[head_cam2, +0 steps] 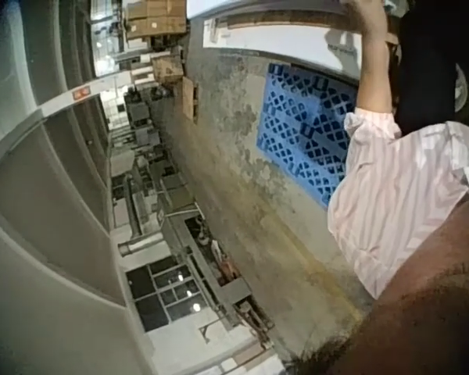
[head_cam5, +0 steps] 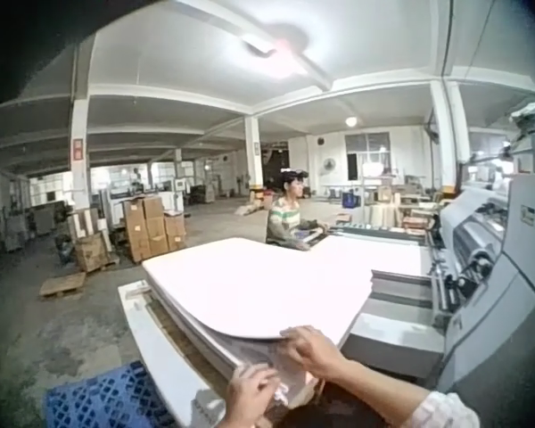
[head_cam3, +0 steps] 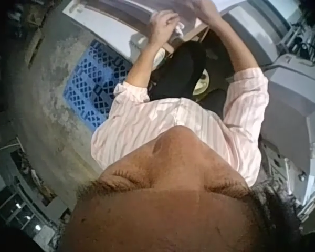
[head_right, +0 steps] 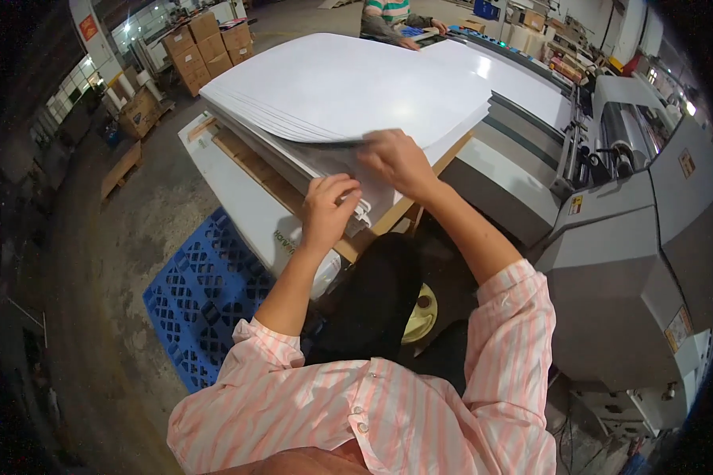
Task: Aligning and stacking large white sheets of material near an industrial machine.
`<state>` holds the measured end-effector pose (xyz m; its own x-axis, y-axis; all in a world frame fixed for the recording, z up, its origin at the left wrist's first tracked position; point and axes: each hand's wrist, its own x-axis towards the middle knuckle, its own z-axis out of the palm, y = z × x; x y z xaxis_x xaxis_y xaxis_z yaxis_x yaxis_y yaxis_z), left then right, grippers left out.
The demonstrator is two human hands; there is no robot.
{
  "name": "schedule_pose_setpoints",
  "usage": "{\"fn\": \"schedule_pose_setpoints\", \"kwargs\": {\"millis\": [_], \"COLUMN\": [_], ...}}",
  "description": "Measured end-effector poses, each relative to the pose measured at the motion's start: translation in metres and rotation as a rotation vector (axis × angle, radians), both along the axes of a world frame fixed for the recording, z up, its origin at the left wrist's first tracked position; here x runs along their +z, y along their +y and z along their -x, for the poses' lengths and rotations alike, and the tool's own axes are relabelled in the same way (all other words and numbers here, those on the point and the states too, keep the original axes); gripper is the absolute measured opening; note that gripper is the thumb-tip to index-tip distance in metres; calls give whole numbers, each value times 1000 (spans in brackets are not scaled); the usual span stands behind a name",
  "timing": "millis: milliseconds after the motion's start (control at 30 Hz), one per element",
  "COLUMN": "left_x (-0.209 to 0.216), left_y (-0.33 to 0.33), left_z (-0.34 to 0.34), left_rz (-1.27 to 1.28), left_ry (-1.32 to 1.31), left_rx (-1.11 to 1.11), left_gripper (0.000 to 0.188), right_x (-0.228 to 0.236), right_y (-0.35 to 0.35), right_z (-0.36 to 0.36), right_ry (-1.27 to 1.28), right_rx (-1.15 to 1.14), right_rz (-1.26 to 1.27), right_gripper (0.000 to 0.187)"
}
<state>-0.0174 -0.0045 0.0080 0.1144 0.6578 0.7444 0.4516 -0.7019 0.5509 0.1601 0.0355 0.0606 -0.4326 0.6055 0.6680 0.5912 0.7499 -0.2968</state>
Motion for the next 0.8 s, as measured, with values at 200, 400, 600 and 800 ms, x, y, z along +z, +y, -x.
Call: {"fn": "schedule_pose_setpoints", "kwargs": {"millis": [200,400,600,800], "left_x": [18,32,35,38], "left_y": [-14,-14,-11,-17], "left_z": [-4,-1,7,7], "left_rz": [-16,73,100,120], "left_ry": [363,508,475,466], "left_rx": [48,18,-7,58], "left_gripper": [28,29,26,26], "right_x": [41,3,1,-4], "right_y": [9,-16,-21,-16], "right_z": [7,7,-5,-11], "right_ry": [656,58,113,-101], "right_rx": [-61,-65,-47,-76], "right_rz": [461,224,28,27], "right_gripper": [35,21,19,13]}}
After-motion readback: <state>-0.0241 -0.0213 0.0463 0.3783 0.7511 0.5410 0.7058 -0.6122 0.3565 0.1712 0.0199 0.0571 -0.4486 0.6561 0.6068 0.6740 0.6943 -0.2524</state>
